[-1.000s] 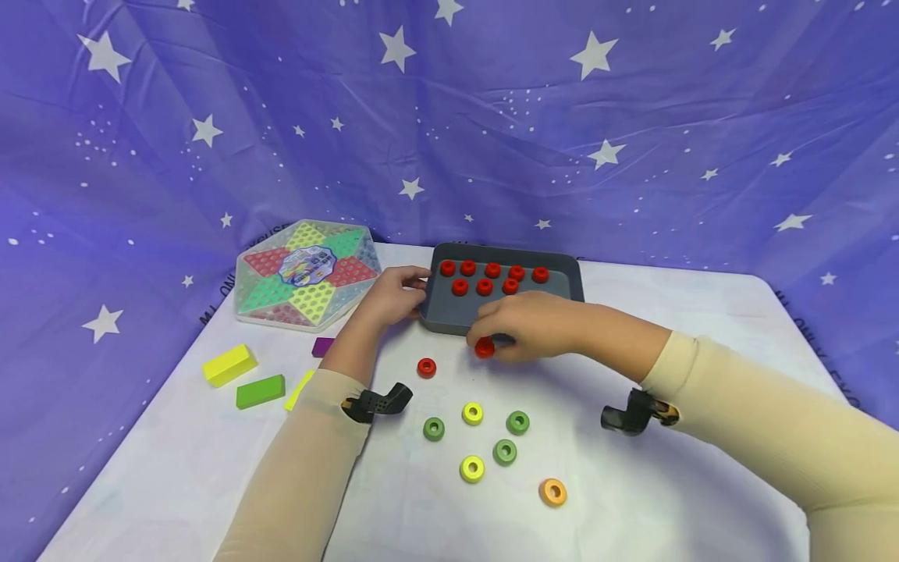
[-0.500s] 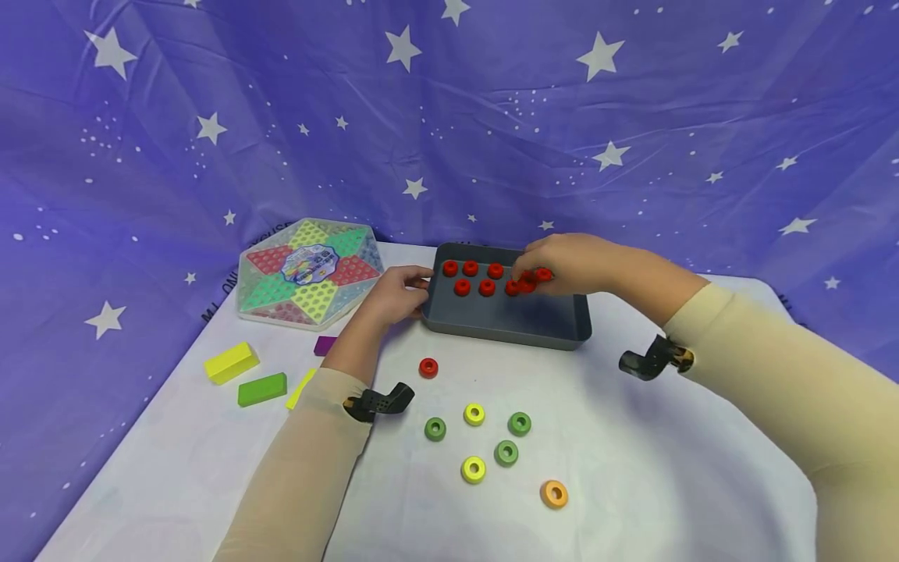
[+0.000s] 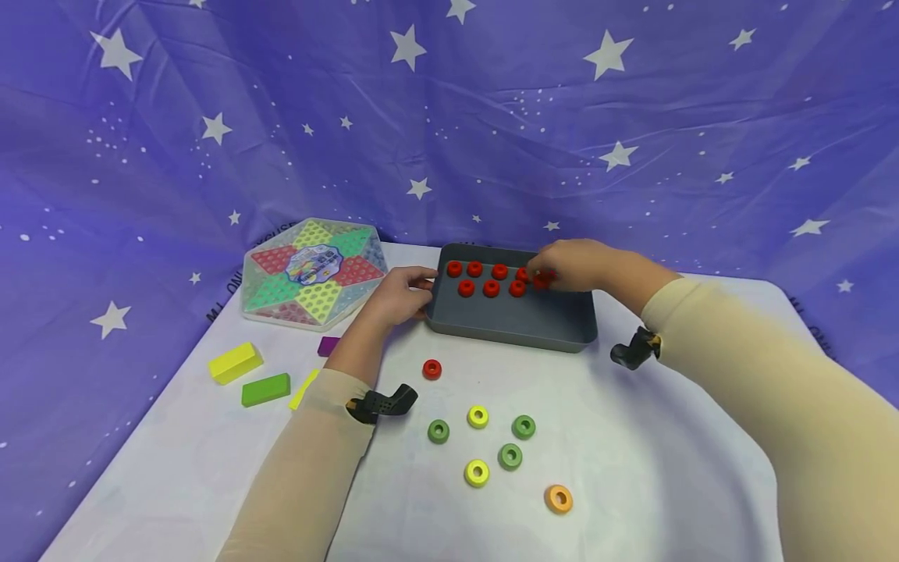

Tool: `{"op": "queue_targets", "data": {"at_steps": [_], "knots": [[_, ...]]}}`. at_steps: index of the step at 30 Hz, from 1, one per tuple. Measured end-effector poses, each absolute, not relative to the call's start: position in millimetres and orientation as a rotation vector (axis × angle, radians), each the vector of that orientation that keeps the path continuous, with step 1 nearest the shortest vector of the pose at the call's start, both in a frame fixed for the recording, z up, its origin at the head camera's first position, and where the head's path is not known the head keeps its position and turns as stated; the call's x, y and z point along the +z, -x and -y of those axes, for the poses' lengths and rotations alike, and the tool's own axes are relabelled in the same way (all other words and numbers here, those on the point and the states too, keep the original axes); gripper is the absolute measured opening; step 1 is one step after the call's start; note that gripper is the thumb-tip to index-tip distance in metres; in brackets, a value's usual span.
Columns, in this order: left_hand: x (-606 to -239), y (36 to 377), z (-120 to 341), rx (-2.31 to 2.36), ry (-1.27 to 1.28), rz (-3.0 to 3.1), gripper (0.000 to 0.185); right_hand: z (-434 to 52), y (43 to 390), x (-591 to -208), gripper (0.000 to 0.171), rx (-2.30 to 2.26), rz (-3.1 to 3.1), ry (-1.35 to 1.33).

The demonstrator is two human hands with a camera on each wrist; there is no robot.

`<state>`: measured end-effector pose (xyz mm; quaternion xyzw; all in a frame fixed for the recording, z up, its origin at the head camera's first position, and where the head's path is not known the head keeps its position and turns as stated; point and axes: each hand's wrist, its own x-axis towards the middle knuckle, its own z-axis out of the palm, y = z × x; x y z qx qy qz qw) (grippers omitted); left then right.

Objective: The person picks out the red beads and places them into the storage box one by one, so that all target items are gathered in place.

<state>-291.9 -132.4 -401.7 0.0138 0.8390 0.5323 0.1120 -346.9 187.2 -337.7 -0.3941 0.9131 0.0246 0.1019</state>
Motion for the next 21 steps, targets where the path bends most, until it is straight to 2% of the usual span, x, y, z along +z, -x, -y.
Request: {"op": "queue_targets", "data": {"at_steps": [9,21], "knots": [[-402,292,132,1.573,-0.038,-2.454,0.045,-190,350,-358,0.029,0.047,-2.69,1.215],[-402,292,133,1.572,-0.036,-2.454,0.045,-194,348,-352,0.038,0.026,-2.702,1.157]]}}
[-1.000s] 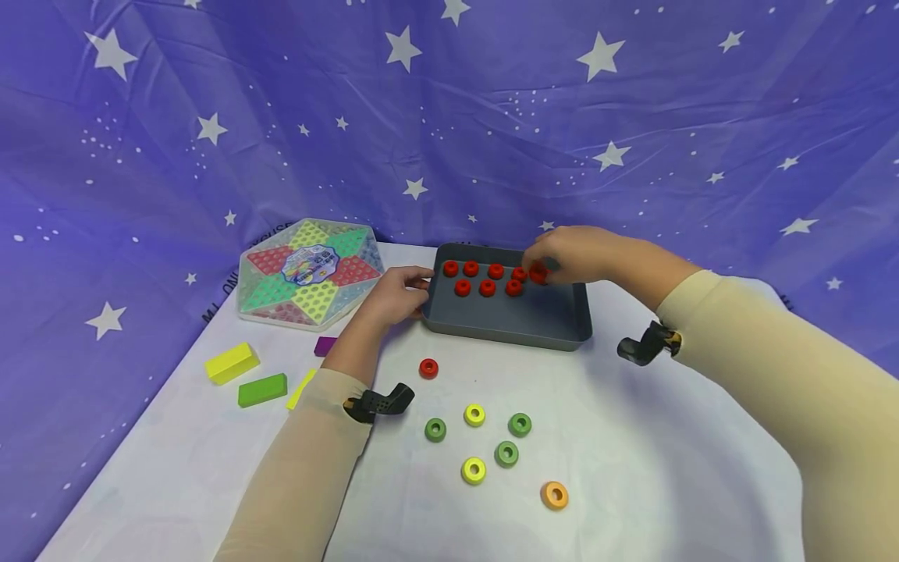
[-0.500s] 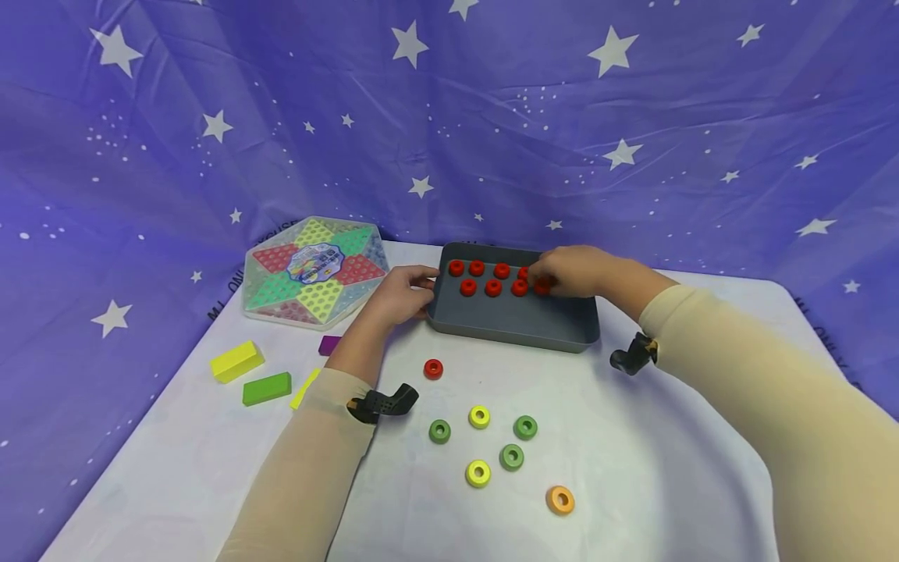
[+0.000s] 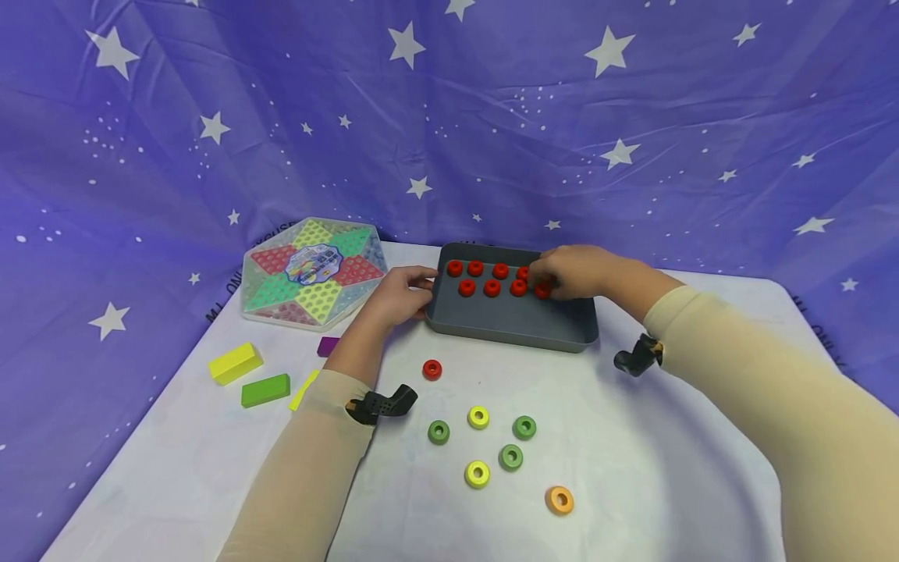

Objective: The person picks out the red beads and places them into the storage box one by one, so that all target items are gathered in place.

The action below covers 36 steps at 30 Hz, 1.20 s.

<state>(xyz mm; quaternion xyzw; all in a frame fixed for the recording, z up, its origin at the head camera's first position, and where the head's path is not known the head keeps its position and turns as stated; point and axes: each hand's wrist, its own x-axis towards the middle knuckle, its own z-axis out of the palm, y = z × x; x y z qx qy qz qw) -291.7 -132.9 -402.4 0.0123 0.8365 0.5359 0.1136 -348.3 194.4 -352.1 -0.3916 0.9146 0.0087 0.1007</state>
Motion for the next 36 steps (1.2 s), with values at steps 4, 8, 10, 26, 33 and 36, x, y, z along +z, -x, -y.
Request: {"op": "queue_targets", "data": {"at_steps": [4,8,10,26,33,36], "knots": [[-402,292,132,1.578,-0.04,-2.452,0.045,-195,346,-334,0.039,-0.01,-2.736,1.158],[-402,292,133,1.577,-0.043,-2.448,0.046,-188,339,-317,0.038,-0.071,-2.756,1.178],[-402,291,133,1.579,-0.045,-2.444,0.046,-181,333,-312,0.037,-0.087,-2.75,1.191],[-403,293,134,1.575,-0.052,-2.453,0.047,-103,258,-346,0.041,-0.141,-2.507,1.447],[-402,292,134,1.578,-0.05,-2.453,0.047,-69,239,-364,0.041,-0.004,-2.496,1.602],[-402,292,134,1.582,-0.06,-2.454,0.047,-57,234,-372,0.042,0.04,-2.502,1.608]]}}
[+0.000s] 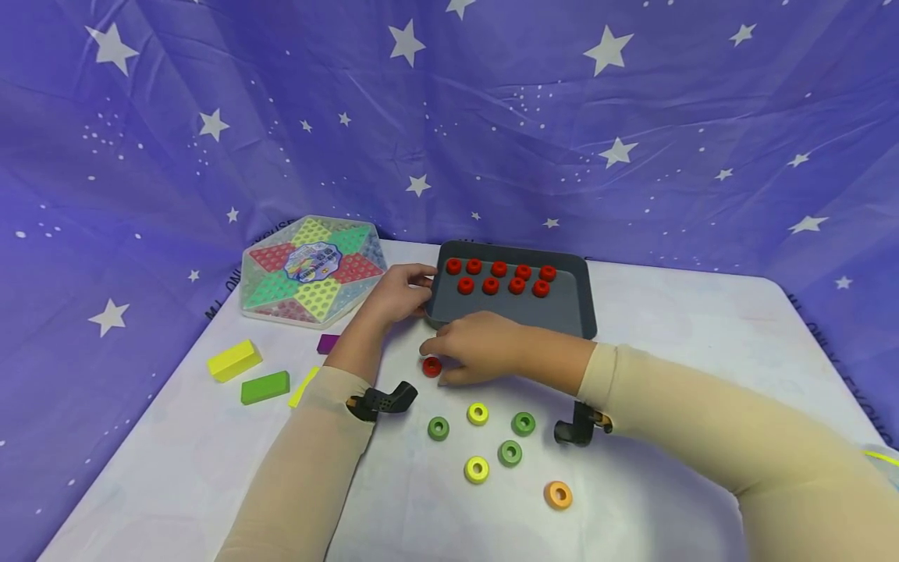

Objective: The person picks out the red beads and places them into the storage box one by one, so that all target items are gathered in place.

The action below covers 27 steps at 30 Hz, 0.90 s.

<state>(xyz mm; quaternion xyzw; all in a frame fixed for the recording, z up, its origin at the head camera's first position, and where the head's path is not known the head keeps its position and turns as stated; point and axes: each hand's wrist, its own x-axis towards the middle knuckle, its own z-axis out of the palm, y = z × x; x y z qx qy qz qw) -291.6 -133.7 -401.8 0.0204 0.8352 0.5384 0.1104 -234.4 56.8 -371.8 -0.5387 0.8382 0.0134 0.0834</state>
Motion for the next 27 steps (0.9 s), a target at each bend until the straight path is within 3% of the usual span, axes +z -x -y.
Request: {"op": "queue_targets", "data": {"at_steps": [13,27], "knots": [[-401,292,135,1.56,-0.073,-2.47,0.047,-49,231,-378,0.031,0.049,-2.496,1.627],[-407,296,136,1.613,-0.093,-2.442,0.049,-101,250,-321,0.034,-0.081,-2.492,1.525]]}}
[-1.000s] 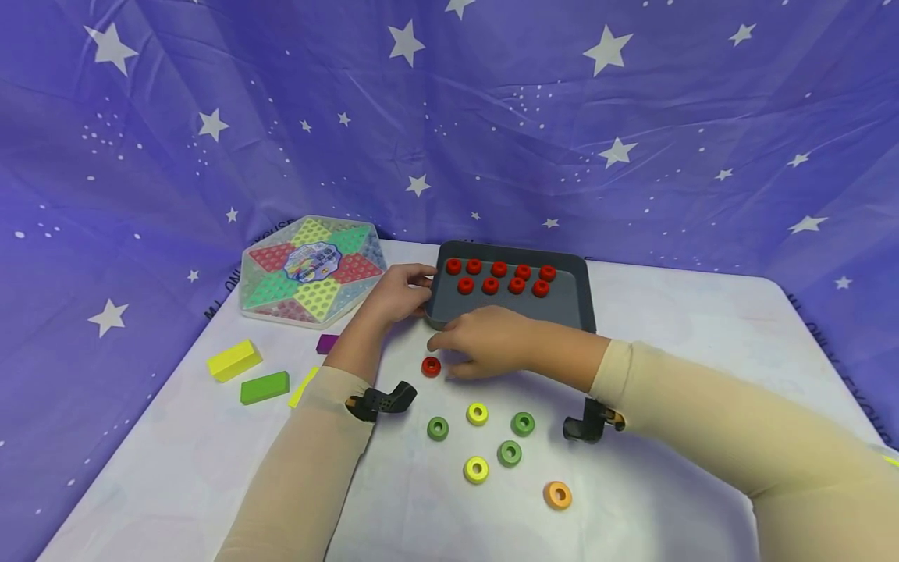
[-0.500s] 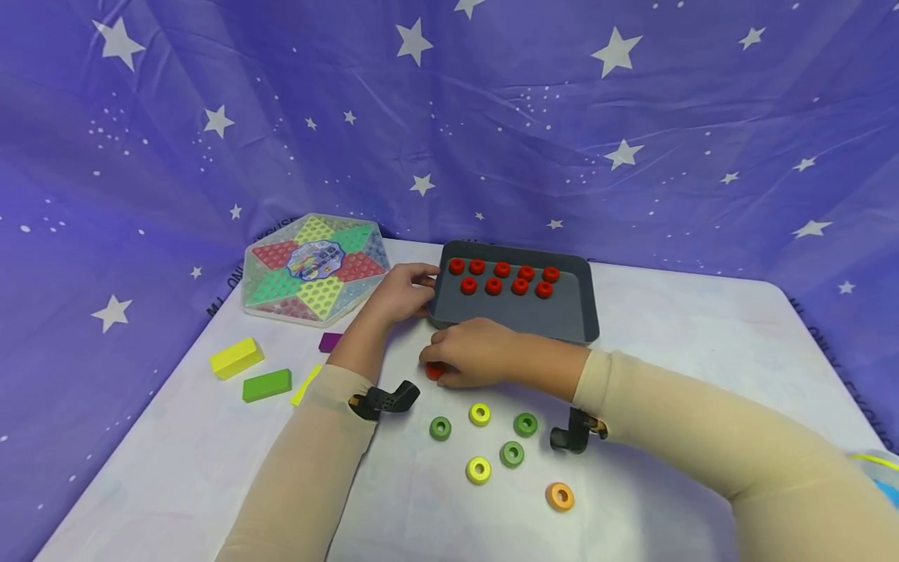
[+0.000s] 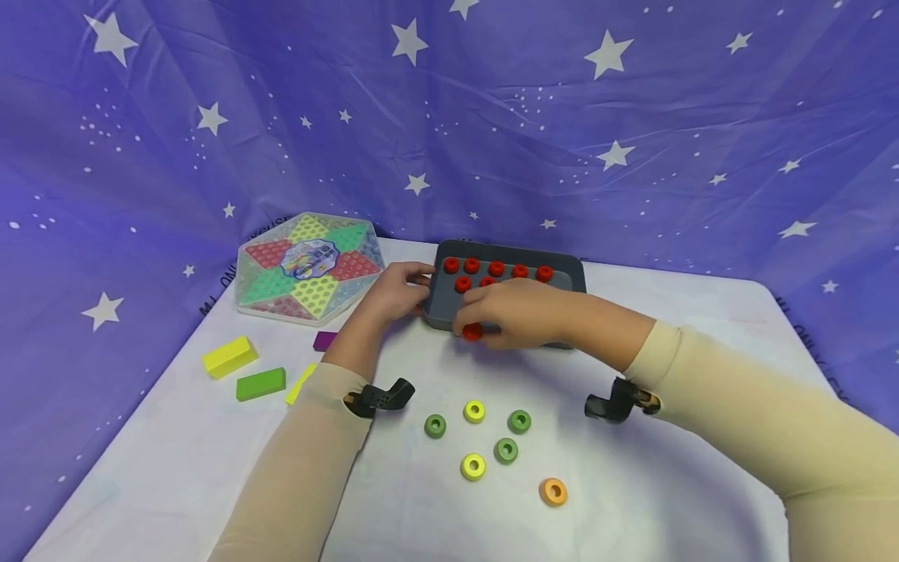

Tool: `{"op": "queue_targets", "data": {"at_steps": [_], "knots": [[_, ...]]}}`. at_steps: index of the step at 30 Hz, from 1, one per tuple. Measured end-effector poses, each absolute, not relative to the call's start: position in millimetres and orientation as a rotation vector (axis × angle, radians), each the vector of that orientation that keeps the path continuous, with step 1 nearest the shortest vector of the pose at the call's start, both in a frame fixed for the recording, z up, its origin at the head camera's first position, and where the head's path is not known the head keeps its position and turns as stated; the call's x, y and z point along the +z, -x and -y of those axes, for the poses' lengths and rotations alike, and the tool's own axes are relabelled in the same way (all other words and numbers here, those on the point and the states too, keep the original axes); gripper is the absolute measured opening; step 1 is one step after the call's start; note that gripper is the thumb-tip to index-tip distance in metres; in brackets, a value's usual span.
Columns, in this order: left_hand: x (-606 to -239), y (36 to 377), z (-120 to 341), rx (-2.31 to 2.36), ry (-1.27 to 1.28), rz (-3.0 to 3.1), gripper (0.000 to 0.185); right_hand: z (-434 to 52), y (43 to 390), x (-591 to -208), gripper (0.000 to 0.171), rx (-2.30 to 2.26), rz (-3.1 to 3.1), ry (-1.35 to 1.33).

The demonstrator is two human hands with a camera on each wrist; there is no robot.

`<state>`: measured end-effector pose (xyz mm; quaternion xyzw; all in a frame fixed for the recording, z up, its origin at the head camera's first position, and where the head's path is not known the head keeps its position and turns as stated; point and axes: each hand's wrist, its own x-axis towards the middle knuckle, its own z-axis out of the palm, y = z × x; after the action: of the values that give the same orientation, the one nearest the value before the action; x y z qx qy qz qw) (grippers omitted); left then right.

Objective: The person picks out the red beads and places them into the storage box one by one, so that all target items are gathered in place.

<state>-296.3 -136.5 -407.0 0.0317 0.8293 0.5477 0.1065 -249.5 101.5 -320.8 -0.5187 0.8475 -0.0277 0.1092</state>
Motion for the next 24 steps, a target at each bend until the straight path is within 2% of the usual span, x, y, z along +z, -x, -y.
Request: {"op": "queue_targets", "data": {"at_steps": [6,14,24], "knots": [[-402,293,136,1.602,-0.093,-2.441,0.048,-125,273,-310,0.036,-0.075,-2.567,1.398],[-405,296,137,1.598,-0.08,-2.431,0.047,-145,311,-322,0.041,-0.077,-2.581,1.166],[-404,296,138,1.599,-0.067,-2.418,0.048,-139,329,-338,0.043,0.04,-2.567,1.167]]}}
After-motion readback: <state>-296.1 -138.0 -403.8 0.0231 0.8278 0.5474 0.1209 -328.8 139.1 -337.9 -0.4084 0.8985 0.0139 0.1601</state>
